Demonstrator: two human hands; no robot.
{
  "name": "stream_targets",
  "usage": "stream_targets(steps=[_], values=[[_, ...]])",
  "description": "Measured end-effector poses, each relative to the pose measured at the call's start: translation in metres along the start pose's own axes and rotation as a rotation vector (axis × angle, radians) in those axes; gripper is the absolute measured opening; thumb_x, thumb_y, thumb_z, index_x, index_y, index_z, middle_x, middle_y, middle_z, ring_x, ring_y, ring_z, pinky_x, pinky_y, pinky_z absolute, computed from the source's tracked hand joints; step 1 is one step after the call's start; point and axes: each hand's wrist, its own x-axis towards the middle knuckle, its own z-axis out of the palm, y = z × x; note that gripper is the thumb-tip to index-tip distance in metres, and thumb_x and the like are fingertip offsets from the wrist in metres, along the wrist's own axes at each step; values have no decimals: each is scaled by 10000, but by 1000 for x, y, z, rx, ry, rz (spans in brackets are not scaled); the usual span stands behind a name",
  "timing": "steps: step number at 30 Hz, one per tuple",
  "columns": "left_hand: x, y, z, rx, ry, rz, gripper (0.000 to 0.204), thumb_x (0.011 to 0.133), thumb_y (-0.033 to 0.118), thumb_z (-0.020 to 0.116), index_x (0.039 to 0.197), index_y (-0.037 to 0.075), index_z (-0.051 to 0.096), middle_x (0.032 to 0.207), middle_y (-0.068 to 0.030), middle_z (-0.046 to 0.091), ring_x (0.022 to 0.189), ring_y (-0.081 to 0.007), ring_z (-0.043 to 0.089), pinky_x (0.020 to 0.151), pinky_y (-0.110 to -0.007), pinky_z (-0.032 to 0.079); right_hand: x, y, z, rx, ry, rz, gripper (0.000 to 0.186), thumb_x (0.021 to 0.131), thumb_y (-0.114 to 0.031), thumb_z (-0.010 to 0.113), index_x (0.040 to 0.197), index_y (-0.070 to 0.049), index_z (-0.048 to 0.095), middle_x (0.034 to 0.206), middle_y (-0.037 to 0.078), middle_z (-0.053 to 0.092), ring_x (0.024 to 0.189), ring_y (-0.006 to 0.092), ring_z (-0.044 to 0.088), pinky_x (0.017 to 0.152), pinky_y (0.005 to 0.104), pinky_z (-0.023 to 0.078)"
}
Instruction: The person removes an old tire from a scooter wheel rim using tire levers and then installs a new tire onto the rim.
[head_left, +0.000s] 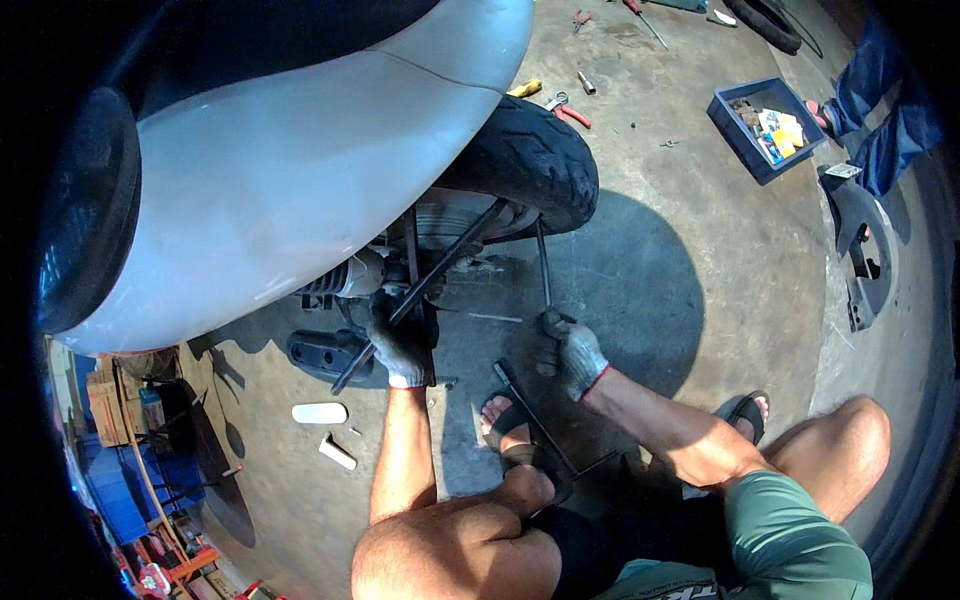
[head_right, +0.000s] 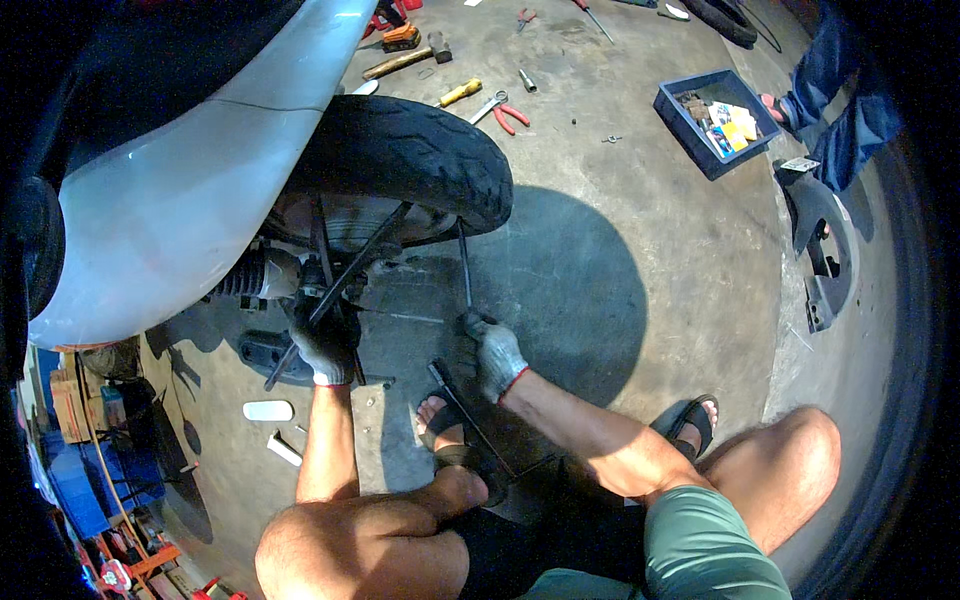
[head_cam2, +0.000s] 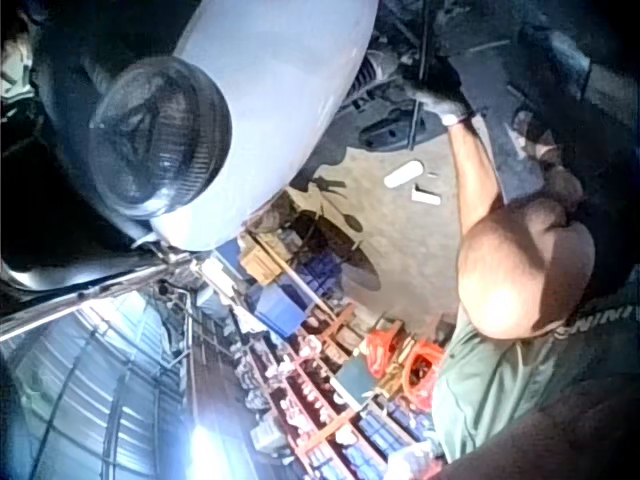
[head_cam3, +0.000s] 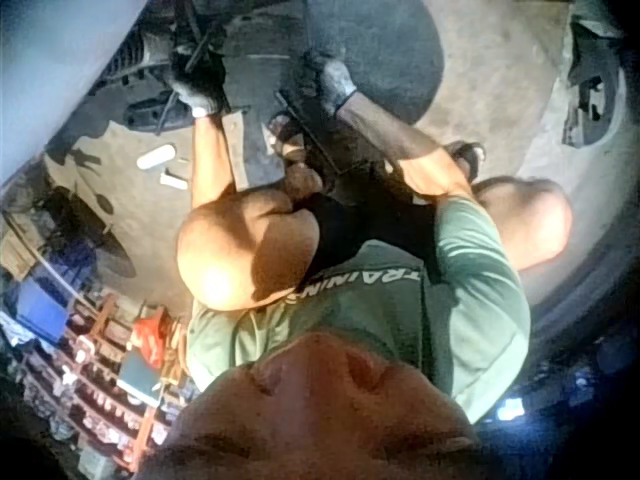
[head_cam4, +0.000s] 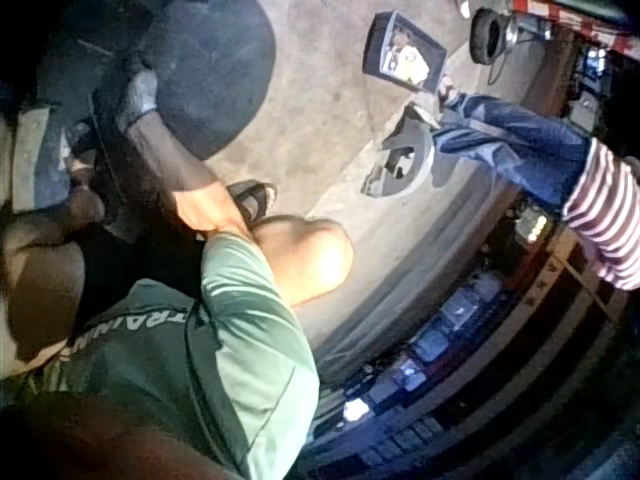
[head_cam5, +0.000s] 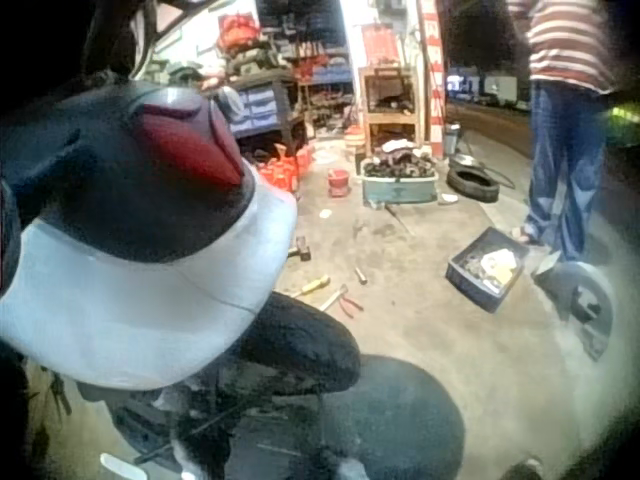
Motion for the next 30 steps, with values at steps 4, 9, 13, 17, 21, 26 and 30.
stream_targets(steps=[4, 9, 13, 17, 21, 26, 30], values=[[18, -16, -22, -5, 43, 101, 435, 919, 502, 439, 968, 116, 632, 787, -41, 654, 641, -157, 620, 547, -254, 490, -4, 16, 24, 221, -117, 145, 247, 962, -274, 451, 740, -176, 495, 572, -32, 394, 464, 137, 359, 433, 280, 302], [10, -24, 1, -53, 125, 28, 348, 892, 460, 462, 872, 133, 578, 713, -15, 582, 574, -149, 545, 494, -253, 436, -11, 19, 66, 298, 26, 149, 254, 900, -369, 520, 720, -193, 488, 585, -19, 434, 498, 162, 397, 456, 323, 314], [7, -11, 3, -96, 63, 4, 379, 889, 476, 467, 885, 115, 582, 722, -26, 591, 581, -157, 546, 515, -268, 449, 27, 40, 57, 648, -805, 200, 248, 944, -381, 446, 798, -194, 515, 704, 5, 508, 622, 199, 464, 545, 358, 390], [23, -19, -39, -247, -97, -133, 427, 905, 471, 447, 948, 73, 597, 753, -59, 613, 623, -178, 559, 579, -302, 478, -5, 20, 129, 454, -129, 260, 319, 978, -440, 408, 864, -176, 546, 791, 48, 583, 793, 259, 572, 668, 435, 481], [26, -21, -49, -327, -288, -89, 437, 944, 409, 400, 1024, 30, 601, 836, -106, 646, 689, -198, 590, 636, -321, 503, -9, 12, 141, 480, -297, 174, 378, 1007, -428, 380, 902, -114, 564, 780, 58, 585, 827, 279, 582, 803, 448, 496], [34, -34, -61, -120, -97, 34, 439, 971, 366, 361, 1076, 11, 597, 926, -140, 664, 747, -208, 622, 638, -285, 520, -2, 22, 122, 626, -597, 160, 233, 1001, -308, 412, 1092, -120, 516, 1036, 108, 562, 988, 309, 572, 915, 538, 464], [28, -38, -57, 29, -68, 133, 514, 978, 405, 334, 1157, -17, 567, 949, -161, 658, 732, -215, 623, 574, -247, 513, -22, 11, 119, 472, -292, 86, 217, 1000, -287, 420, 1101, -118, 512, 1039, 104, 563, 977, 312, 576, 903, 542, 469]])
